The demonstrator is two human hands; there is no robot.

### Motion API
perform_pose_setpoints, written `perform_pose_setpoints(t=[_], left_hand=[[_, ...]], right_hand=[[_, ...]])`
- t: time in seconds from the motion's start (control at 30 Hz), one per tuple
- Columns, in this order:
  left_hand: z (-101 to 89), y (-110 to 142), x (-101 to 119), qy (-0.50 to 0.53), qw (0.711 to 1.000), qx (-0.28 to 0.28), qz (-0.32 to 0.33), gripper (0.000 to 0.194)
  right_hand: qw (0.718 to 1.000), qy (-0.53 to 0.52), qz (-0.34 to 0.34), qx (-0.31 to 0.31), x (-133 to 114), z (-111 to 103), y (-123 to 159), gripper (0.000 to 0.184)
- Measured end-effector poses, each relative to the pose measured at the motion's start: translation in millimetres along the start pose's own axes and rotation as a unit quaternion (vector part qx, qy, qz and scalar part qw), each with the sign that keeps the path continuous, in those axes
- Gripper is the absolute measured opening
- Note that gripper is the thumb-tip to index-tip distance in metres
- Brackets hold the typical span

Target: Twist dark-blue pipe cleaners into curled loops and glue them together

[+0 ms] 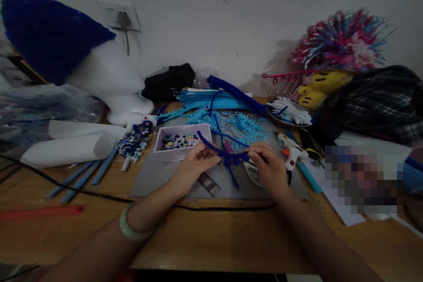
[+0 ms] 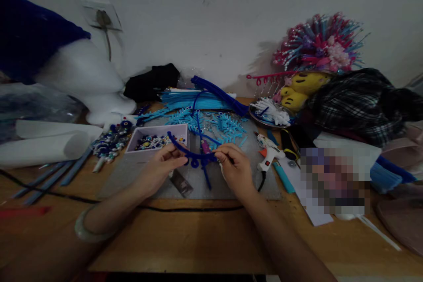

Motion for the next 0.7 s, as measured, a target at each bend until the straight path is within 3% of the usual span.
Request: perform_pose_setpoints(t=[0.13, 0.33, 0.7], left_hand=[[0.1, -0.4, 0.6, 0.031, 0.999, 0.005, 0.024, 0.015], [2.2, -0.3, -1.9, 0.065, 0.998, 0.004, -0.024, 0.007], [-2.4, -1.8, -5.6, -0.005, 0.998, 0.043, -0.044, 0.011]], right_hand=[[0.999, 0.001, -0.037, -0.009, -4.4, -0.2, 0.2, 0.011], [0.998, 0.008, -0.052, -0.018, -7.3, -1.3, 0.2, 0.012], [0.999, -0.002, -0.044, -0.032, -9.3, 0.9, 1.1, 0.012]])
Point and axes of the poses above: each hand's wrist, its own y-axis away from the middle knuckle, its own z-axis out of the palm, x = y × z, the point moved 5 cm from there along -y, towards the middle knuckle, and after that the axes turned 15 degrees about y, right-handed, at the moved point
